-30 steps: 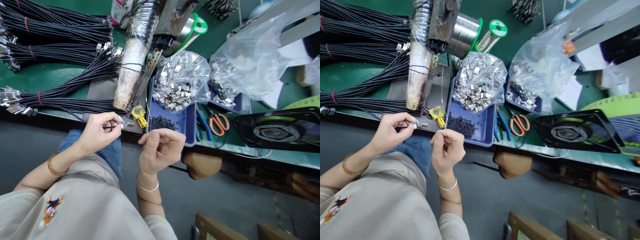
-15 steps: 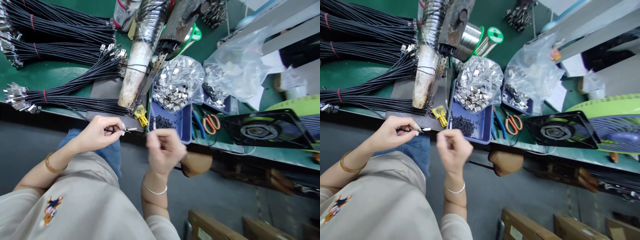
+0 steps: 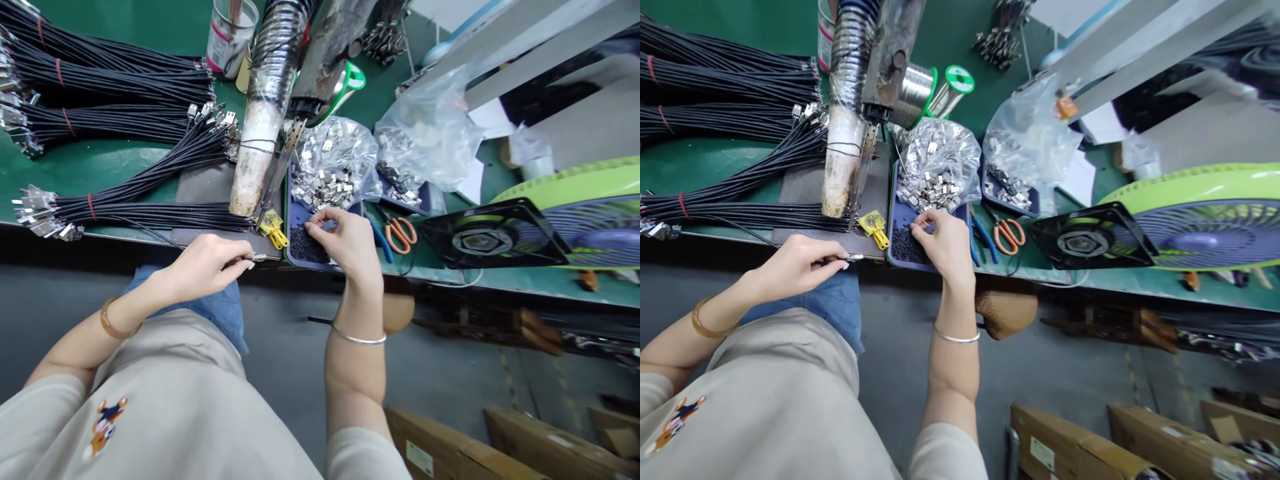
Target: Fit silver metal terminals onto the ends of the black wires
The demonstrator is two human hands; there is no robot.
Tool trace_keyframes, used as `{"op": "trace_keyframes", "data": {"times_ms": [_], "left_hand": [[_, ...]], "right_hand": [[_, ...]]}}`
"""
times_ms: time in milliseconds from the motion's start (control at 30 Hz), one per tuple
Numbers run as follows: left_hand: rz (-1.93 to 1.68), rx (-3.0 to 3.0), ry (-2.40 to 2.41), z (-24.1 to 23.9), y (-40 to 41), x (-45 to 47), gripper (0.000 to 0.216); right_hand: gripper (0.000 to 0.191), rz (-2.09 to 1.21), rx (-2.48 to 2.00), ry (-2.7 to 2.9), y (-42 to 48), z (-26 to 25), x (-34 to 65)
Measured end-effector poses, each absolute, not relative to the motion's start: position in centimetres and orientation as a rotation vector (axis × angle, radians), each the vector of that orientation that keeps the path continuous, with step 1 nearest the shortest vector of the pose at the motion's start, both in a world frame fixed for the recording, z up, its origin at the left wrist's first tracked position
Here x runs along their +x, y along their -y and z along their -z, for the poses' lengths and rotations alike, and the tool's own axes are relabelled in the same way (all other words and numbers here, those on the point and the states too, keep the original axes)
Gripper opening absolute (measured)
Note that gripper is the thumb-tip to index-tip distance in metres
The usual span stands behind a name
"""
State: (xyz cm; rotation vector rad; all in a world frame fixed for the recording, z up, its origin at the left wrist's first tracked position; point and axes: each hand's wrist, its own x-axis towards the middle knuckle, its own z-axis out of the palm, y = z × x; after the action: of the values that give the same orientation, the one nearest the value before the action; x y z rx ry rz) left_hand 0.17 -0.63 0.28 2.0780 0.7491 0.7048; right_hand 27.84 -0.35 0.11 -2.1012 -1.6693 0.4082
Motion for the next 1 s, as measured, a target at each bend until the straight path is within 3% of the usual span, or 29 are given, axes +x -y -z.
{"op": "trace_keyframes", "data": {"times_ms": [133,400,1000], "left_hand": [[-0.798,1.618,-0.857,0.2,0.5,0.6,0.011],[-0.893,1.461,-0.933,0.1,0.9,1.4,0.01],[-0.846,1.482,-0.972,0.6,1.1,1.6,0.01]], "right_hand": [[0.012,-0.15,-1.903,1.417,2.8,-0.8,25.6],[0.009,-0.684,-1.524,1.217,6.5,0.4,18.1],[0.009,-0.653,-1.549,1.333,6.7,0.7,17.3]]}}
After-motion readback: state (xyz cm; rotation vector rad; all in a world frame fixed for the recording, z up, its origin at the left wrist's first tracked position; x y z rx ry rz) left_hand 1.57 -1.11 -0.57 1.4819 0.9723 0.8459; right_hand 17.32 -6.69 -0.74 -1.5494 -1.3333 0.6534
